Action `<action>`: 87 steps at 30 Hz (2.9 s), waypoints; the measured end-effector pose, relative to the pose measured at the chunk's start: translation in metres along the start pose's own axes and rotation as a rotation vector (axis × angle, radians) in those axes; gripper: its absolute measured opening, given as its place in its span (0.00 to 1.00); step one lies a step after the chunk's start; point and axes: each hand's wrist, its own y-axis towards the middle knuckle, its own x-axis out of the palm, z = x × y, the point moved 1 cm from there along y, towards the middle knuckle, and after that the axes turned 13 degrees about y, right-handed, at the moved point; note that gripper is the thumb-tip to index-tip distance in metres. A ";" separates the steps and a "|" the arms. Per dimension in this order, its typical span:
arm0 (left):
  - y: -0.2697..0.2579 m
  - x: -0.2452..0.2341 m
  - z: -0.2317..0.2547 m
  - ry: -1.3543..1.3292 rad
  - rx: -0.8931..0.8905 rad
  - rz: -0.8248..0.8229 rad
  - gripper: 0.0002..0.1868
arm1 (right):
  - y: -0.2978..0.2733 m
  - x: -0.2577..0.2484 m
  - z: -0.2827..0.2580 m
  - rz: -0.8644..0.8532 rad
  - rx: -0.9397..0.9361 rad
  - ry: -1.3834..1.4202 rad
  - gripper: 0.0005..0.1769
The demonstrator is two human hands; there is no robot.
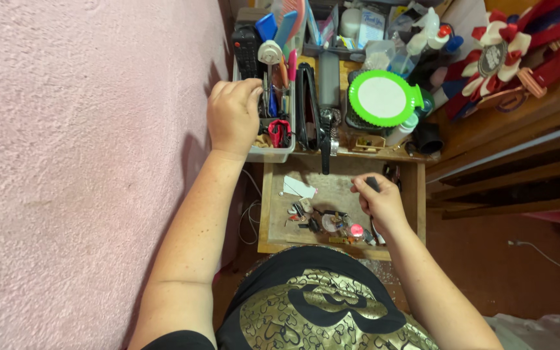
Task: The person organizes small personal items in a cluttered drawer. They pick up and place a pink hair clip, a pink hairbrush, a white tube, a green-rimmed compact mirror, and several small cards or packets into a plastic organizer on the drawer surface.
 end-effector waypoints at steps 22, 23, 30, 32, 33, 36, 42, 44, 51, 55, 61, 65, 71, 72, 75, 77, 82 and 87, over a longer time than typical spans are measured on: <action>0.062 0.009 -0.031 0.242 0.026 -0.131 0.02 | 0.024 0.003 0.009 -0.004 0.072 -0.056 0.09; 0.061 0.011 -0.035 0.262 0.018 -0.153 0.02 | 0.026 0.004 0.010 -0.004 0.076 -0.060 0.08; 0.050 0.041 -0.042 0.228 0.043 -0.119 0.03 | 0.029 0.005 0.014 -0.002 0.098 -0.085 0.09; 0.049 0.053 -0.042 0.215 0.053 -0.129 0.03 | 0.030 0.004 0.015 0.001 0.100 -0.086 0.09; 0.048 0.058 -0.044 0.224 0.057 -0.140 0.03 | 0.029 0.004 0.016 0.002 0.100 -0.087 0.09; 0.047 0.075 -0.049 0.243 0.066 -0.171 0.03 | 0.028 0.001 0.015 0.009 0.100 -0.079 0.09; 0.036 0.098 -0.063 0.254 0.069 -0.209 0.04 | 0.024 -0.005 0.015 0.050 0.117 -0.074 0.08; 0.033 0.101 -0.066 0.262 0.064 -0.226 0.04 | 0.024 -0.006 0.017 0.056 0.121 -0.069 0.08; 0.032 0.100 -0.067 0.206 0.000 -0.241 0.07 | 0.024 -0.006 0.021 0.039 0.115 -0.052 0.08; 0.036 0.079 -0.056 0.147 -0.009 -0.134 0.06 | 0.024 -0.008 0.022 0.033 0.108 -0.055 0.08; 0.024 0.029 -0.012 -0.070 0.024 0.071 0.03 | 0.026 -0.030 0.026 0.089 0.085 -0.237 0.14; -0.010 0.002 0.024 -0.186 0.190 0.194 0.07 | 0.030 -0.057 0.034 0.116 0.143 -0.201 0.25; -0.088 -0.001 0.064 -0.437 0.480 -0.038 0.19 | 0.042 -0.110 0.060 0.007 -0.032 -0.424 0.13; -0.101 0.002 0.066 -0.465 0.483 -0.141 0.20 | 0.040 -0.117 0.064 0.013 0.013 -0.438 0.14; -0.135 0.014 0.073 -0.474 0.440 -0.372 0.21 | 0.032 -0.131 0.068 0.026 0.118 -0.507 0.16; -0.149 0.021 0.076 -0.450 0.408 -0.458 0.19 | 0.028 -0.137 0.076 0.039 0.162 -0.593 0.16; -0.127 0.002 0.070 -0.357 0.455 -0.300 0.17 | 0.018 -0.137 0.088 -0.163 -0.280 -0.777 0.12; -0.047 0.003 0.025 0.020 0.146 -0.054 0.10 | 0.011 -0.105 0.078 0.068 0.301 -0.667 0.14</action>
